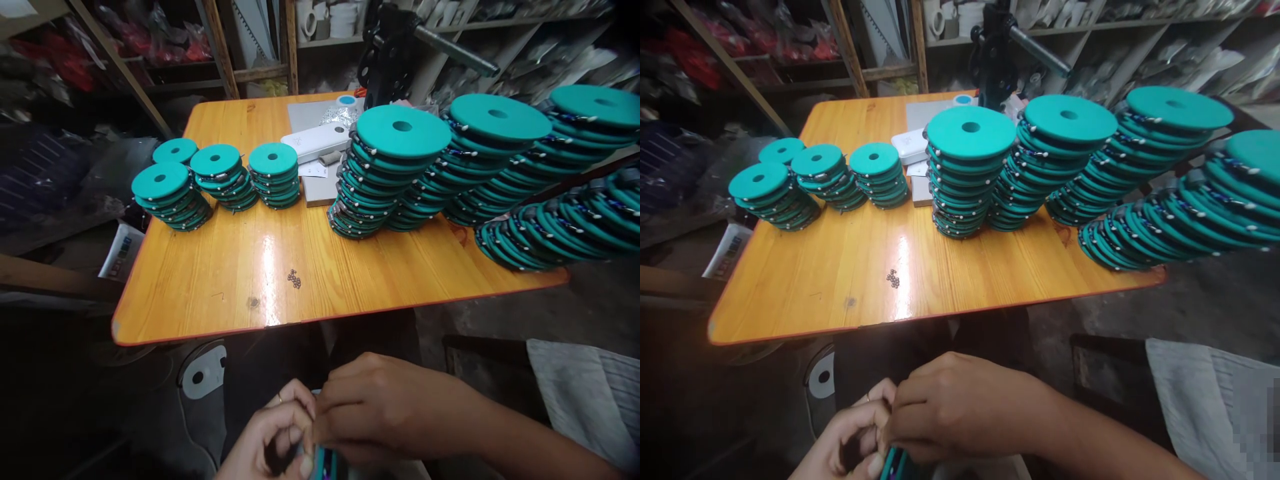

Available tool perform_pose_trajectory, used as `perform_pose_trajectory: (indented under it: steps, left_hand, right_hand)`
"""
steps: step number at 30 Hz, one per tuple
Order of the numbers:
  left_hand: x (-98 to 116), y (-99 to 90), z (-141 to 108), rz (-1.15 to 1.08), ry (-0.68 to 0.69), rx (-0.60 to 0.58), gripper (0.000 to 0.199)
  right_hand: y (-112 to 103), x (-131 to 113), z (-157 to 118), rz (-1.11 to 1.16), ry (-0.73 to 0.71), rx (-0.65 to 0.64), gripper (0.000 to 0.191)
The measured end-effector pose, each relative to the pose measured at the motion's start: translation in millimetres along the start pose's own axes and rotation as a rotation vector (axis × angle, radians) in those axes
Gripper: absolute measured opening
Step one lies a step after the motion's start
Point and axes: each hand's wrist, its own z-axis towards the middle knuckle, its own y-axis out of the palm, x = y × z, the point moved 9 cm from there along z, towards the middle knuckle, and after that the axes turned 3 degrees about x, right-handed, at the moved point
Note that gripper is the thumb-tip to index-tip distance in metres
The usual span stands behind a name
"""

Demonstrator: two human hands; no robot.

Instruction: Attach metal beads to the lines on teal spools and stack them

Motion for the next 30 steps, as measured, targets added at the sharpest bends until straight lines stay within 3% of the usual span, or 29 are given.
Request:
perform_pose_trajectory:
  steps: [8,16,21,24,28,30]
  left_hand:
    - [13.4,7.9,8.9,-0.031,0.01,-0.023,0.035]
    - [4.3,6.0,8.2,-0.129,-0.038,-0.033,0.032]
    - [5.2,7.9,7.8,-0.191,-0.045,-0.036,0.029]
    - [6.3,0.4,9.6,-0.259,-0.034,0.044,0.024]
    - [6.0,-0.7,10.6,-0.106,-0.135,0.053,0.055]
    - [18.3,-3.6,12.8,0.0,-0.082,0.085,0.062]
  right_hand:
    - [7.4,6.1,-23.1,0.115,0.169,0.052,0.033]
    - [13.5,7.2,-31.4,0.069,0.238,0.138,0.035]
    - [14.0,7.3,-29.2,0.087,0.298,0.072,0.035]
    - [9.2,7.8,-26.9,0.101,0.344,0.045,0.029]
    - [-5.1,3.0,-21.4,0.126,0.342,0.086,0.031]
    - [-17.1,8.0,-20.1,0.131,0.406,0.175,0.036]
